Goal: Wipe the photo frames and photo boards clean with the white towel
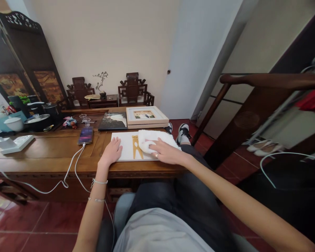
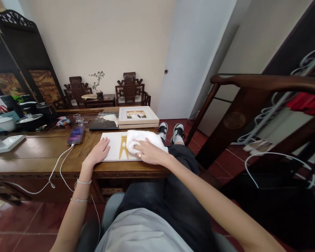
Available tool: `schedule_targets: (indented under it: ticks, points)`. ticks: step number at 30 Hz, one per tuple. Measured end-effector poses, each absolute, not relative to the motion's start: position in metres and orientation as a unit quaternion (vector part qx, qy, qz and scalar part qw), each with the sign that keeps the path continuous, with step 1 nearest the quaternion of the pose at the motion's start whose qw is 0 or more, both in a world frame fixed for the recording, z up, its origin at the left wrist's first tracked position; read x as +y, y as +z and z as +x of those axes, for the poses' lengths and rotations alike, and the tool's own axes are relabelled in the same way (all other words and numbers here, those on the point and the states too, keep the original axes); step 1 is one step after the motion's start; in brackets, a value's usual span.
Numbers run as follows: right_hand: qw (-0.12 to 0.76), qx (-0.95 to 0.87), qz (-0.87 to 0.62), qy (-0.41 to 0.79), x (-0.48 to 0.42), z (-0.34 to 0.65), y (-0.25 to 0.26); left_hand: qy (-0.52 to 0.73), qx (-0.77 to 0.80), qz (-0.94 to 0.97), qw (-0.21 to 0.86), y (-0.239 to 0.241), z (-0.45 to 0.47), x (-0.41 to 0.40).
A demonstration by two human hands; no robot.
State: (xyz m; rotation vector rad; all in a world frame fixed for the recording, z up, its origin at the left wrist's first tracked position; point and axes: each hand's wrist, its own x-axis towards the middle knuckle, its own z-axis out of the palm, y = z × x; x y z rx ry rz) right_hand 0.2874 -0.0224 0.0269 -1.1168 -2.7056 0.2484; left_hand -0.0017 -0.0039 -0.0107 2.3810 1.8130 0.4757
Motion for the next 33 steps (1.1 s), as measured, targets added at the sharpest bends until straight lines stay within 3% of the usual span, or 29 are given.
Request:
schedule_targets:
  ticks: [8, 16, 21, 33]
  points:
    - [0.09, -0.914, -0.359, 0.164, -0.059, 0.326, 0.041, 0.165, 0.596, 0.784, 0.054, -0.012, -0.003, -0.004]
    - [0.131, -0.914, -0.381, 0.053, 0.037, 0.269, 0.038, 0.152, 0.603, 0.781, 0.058, -0.005, 0.001, -0.009]
    - [0.093, -0.904, -0.417, 0.031, 0.06, 0.258, 0.035, 0.148, 0.605, 0.78, 0.058, -0.005, 0.001, -0.007]
    - [0.076, -0.929, -0.338, 0.132, -0.053, 0.322, 0.039, 0.174, 0.59, 0.787, 0.052, -0.013, -0.004, -0.005]
